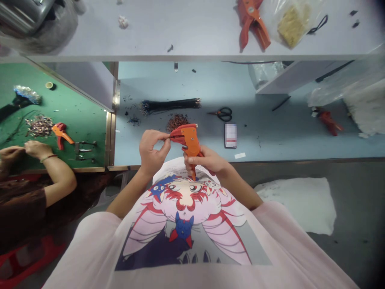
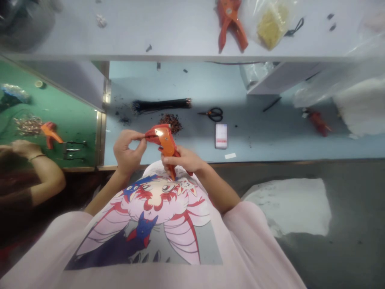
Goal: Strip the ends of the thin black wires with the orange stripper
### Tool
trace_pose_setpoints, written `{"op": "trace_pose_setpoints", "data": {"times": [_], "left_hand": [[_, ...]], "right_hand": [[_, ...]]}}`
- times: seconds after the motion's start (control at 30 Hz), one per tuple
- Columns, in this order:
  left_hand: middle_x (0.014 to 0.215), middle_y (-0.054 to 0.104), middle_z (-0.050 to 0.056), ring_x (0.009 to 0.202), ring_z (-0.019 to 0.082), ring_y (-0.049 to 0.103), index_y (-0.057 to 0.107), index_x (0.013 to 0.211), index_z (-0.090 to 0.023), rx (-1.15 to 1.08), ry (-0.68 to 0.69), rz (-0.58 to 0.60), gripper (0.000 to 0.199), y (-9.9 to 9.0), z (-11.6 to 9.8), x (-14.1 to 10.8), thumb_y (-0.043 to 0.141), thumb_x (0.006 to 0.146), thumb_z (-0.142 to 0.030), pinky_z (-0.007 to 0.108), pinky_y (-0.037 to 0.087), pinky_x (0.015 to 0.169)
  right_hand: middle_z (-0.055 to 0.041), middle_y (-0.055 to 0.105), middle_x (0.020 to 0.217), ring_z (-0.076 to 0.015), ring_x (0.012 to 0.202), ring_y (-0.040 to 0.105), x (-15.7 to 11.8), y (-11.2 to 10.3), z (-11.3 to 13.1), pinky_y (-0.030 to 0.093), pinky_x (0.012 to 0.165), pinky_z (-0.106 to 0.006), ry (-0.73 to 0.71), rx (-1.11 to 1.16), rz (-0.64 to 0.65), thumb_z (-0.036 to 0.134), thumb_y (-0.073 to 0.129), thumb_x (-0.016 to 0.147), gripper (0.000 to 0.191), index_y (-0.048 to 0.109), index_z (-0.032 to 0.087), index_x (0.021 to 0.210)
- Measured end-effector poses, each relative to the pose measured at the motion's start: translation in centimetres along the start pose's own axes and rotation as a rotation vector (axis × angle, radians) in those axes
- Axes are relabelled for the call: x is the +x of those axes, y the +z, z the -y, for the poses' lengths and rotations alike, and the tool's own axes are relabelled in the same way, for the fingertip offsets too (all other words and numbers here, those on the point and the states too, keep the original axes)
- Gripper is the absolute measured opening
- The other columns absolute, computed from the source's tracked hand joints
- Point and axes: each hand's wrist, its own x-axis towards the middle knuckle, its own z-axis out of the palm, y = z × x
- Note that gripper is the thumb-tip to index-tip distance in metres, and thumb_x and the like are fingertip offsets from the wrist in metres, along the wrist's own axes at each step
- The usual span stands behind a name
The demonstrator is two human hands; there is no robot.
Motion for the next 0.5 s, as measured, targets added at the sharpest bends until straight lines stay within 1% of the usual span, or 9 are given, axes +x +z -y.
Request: {"op": "trace_pose_setpoints", "data": {"times": [0.27, 0.4, 0.5], "left_hand": [[0.074, 0.063, 0.000, 0.073, 0.015, 0.055, 0.064, 0.075, -0.021, 0.009, -0.031, 0.004, 0.004, -0.1, -0.1, 0.0, 0.061, 0.076, -0.019, 0.030, 0.043, 0.074], [0.073, 0.062, 0.000, 0.073, 0.015, 0.054, 0.063, 0.075, -0.021, 0.020, -0.015, 0.005, 0.005, -0.1, 0.0, -0.1, 0.059, 0.076, -0.017, 0.030, 0.042, 0.073], [0.073, 0.061, 0.000, 0.072, 0.015, 0.054, 0.062, 0.075, -0.021, 0.024, 0.018, 0.006, 0.006, -0.1, 0.1, -0.1, 0.059, 0.076, -0.016, 0.030, 0.041, 0.072]], "right_hand": [[0.0003, 0.057, 0.053, -0.0107, 0.046, 0.054, 0.4, 0.1, -0.8, 0.046, 0.048, -0.023, -0.028, -0.123, -0.009, 0.040, 0.059, 0.085, 0.032, 0.052, 0.015, 0.067], [0.0036, 0.053, 0.051, -0.0101, 0.043, 0.051, 0.6, 0.4, -1.5, 0.044, 0.045, -0.024, -0.056, -0.075, -0.056, 0.038, 0.062, 0.084, 0.025, 0.053, 0.017, 0.074], [0.0059, 0.049, 0.050, -0.0093, 0.042, 0.048, 0.7, 0.5, -1.7, 0.042, 0.044, -0.023, -0.048, -0.026, -0.075, 0.036, 0.064, 0.082, 0.022, 0.052, 0.017, 0.079]]}}
